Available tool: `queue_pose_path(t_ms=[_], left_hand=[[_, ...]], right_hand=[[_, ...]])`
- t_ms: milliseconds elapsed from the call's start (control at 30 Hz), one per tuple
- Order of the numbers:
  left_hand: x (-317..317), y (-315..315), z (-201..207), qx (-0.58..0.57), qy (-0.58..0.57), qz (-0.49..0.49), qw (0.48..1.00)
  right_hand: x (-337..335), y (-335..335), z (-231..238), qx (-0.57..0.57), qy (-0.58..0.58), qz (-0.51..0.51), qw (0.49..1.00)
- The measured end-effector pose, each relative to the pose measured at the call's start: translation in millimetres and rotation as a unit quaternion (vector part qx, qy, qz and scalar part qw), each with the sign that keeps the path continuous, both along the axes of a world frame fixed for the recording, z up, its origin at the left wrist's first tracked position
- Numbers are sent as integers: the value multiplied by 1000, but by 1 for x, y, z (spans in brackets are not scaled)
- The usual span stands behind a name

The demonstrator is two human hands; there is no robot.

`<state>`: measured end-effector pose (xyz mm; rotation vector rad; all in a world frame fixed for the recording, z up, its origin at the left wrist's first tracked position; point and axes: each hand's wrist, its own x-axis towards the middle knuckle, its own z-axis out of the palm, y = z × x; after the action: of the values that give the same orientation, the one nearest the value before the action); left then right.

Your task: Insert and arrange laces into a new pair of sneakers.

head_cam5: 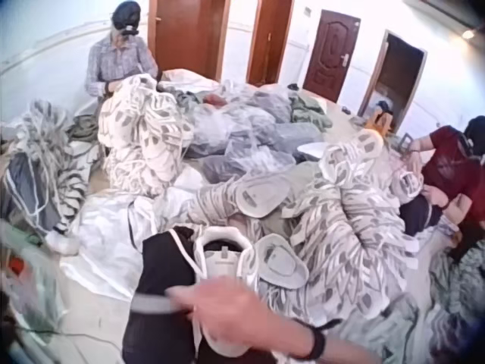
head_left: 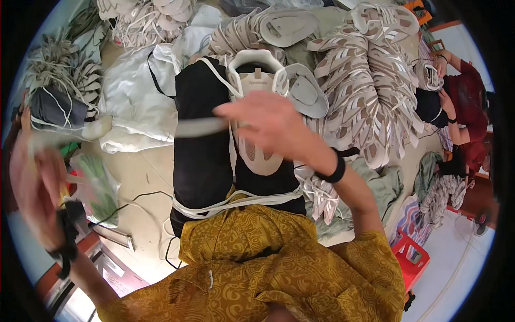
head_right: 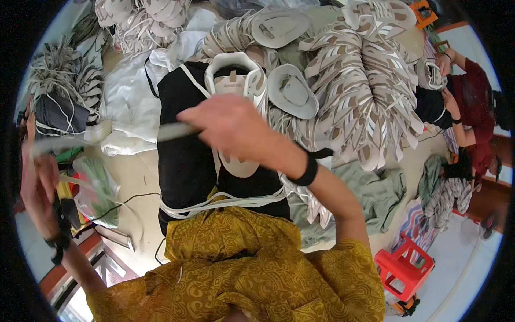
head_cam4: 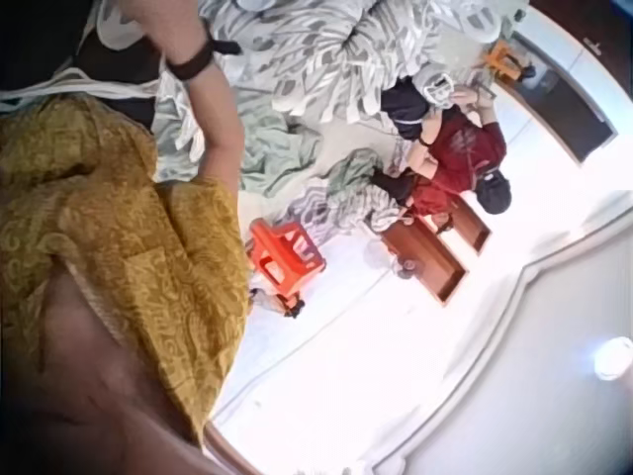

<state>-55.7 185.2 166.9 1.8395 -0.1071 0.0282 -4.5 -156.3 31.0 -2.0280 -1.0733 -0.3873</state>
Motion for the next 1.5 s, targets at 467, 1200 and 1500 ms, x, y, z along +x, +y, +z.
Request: queue_pose_path(t_ms=[467,1200,1500], left_hand=[[99,-120,-119,347,-346,-87,867],[79,-187,-172,398,-360,-195,821],[79,-191,-164,433,-347,-201,807]], right_hand=[[13,-40,-20,-247,-63,-42,966],[-94,-126,44,-258,206,-147,932],[-141,-173,139,-168,170,-144,960]])
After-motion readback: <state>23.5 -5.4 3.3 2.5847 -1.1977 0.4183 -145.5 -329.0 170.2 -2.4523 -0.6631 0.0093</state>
